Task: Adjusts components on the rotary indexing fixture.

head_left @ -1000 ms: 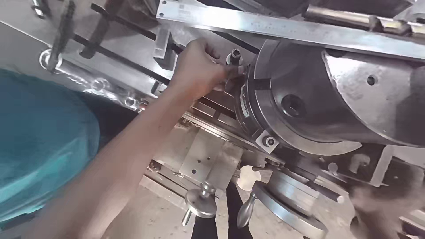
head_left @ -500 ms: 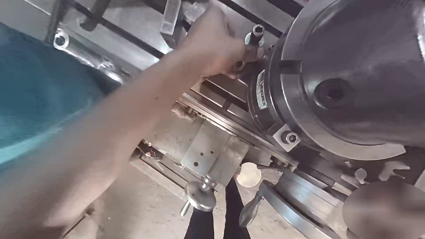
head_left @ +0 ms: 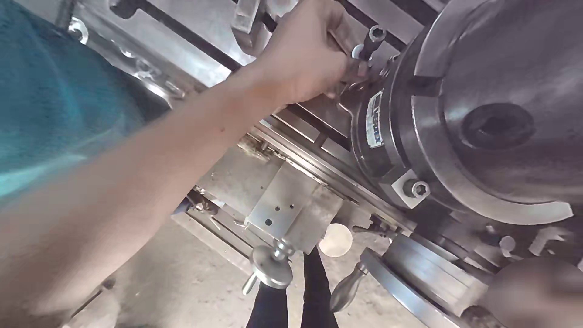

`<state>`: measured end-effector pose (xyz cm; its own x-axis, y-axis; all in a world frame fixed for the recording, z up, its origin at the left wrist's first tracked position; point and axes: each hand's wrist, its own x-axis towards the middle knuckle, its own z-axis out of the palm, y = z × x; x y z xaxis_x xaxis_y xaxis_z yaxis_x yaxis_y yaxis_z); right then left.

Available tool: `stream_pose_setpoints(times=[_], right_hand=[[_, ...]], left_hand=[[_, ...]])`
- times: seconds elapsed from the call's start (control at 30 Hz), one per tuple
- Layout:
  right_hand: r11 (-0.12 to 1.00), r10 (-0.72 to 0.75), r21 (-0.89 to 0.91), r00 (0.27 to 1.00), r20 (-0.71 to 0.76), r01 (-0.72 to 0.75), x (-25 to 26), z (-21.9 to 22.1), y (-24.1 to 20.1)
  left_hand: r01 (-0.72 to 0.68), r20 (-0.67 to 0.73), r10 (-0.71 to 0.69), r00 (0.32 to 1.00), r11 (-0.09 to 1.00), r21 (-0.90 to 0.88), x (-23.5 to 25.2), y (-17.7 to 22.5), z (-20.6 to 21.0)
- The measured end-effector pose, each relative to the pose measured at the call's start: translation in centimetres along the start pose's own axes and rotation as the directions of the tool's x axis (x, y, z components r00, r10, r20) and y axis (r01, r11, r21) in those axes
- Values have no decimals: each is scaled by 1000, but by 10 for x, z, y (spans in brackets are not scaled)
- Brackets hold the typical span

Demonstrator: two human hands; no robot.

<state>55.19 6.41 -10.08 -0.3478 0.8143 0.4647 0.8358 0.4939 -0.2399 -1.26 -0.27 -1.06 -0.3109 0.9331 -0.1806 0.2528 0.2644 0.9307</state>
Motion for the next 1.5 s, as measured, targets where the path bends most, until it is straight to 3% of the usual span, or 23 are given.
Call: stream_pose_setpoints(times=[0.1, 0.23, 0.4, 0.5, 0.63, 0.8, 0.93, 1.03, 1.17, 1.27, 1.37, 1.5], right_hand=[[1000, -12, 4, 1000, 16, 12, 1, -3, -8], [1000, -9, -9, 997, 71, 9, 23, -16, -72], [996, -33, 83, 999, -22, 35, 7, -5, -37], [999, 12, 48, 1000, 28, -13, 18, -14, -75], [999, -12, 35, 1000, 14, 12, 14, -15, -77], [998, -14, 66, 1000, 5, 13, 15, -13, -75], [1000, 16, -23, 1000, -4, -16, 18, -15, -86], [994, 22, -105, 1000, -11, -23, 19, -15, -89], [993, 9, -116, 1000, -14, -11, 21, -14, -85], [996, -9, -84, 1000, -12, 8, 19, -15, -84], [999, -13, -49, 1000, -13, 12, 19, -15, -85], [994, -22, -104, 1000, -8, 21, 21, -14, -86]], left_hand=[[-115, -9, 115, 993, 991, 71, -2, -9, 2], [-170, -21, 170, 985, 985, -28, -6, -16, 6], [-219, 72, 214, 974, 973, 69, -9, -13, 6], [-225, 16, 227, 974, 955, 195, -9, -14, 13], [-258, -13, 273, 962, 922, 289, -10, -13, 15], [-212, 33, 209, 977, 957, 200, -8, -12, 8], [-170, 121, 137, 983, 929, 329, -10, 7, 7], [-241, 35, 248, 968, 882, 405, -8, 5, 20], [-431, -58, 463, 884, 858, 281, -8, -14, 25], [-548, -24, 553, 833, 830, 104, -2, -21, 20], [-572, -72, 569, 819, 820, -25, 3, -25, 23], [-504, -258, 488, 834, 864, 8, 6, -23, 27]])
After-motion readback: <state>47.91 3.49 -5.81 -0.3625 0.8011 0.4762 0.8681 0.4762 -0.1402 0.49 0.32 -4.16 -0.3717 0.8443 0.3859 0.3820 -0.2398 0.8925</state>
